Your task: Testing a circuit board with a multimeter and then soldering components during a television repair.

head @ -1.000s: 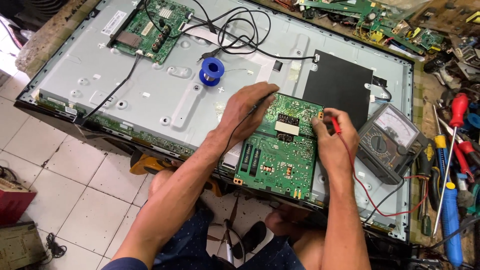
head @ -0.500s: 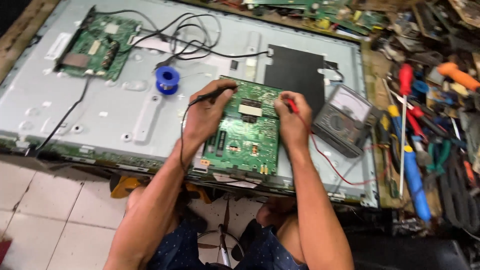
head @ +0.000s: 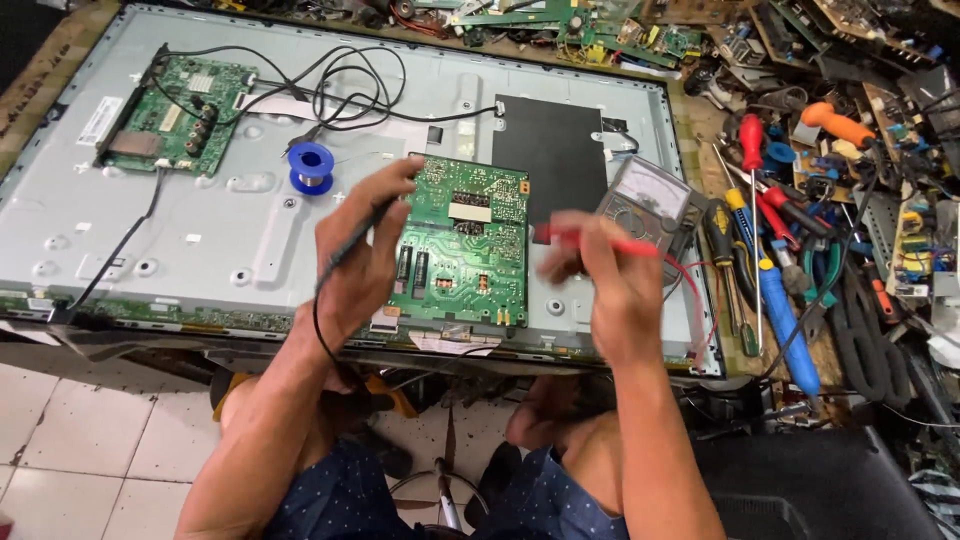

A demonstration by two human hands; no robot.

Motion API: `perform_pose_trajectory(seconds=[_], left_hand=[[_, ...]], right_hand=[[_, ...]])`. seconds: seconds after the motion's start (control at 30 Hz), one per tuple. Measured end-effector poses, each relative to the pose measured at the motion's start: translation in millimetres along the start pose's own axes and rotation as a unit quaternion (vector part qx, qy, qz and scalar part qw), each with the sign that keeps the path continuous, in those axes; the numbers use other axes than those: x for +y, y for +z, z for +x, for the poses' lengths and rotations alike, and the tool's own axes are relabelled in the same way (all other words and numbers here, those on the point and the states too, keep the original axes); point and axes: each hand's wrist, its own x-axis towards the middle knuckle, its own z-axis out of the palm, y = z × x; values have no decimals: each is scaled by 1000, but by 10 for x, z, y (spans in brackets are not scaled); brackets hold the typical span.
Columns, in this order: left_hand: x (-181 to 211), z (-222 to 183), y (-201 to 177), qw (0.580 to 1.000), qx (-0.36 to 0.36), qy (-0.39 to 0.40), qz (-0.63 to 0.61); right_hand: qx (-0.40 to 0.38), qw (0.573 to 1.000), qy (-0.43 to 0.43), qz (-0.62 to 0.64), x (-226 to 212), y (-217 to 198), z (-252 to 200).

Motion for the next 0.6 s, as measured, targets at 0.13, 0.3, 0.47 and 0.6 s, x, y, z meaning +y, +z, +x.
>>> perform_pose_trajectory(seconds=[0.13, 0.3, 0.47, 0.6], left_hand=[[303, -223, -53, 1000, 3, 6, -3], [383, -938, -168, 955, -252, 143, 69], [410, -1675, -382, 909, -402, 45, 97], [216, -2322, -423, 853, -495, -67, 150]], right_hand=[[-113, 993, 29, 26, 49, -215, -966], [-256, 875, 382, -150, 1743, -704, -2316], [-113, 788, 170, -581, 2337, -423, -3246], [-297, 577, 379, -659, 2325, -306, -3210]])
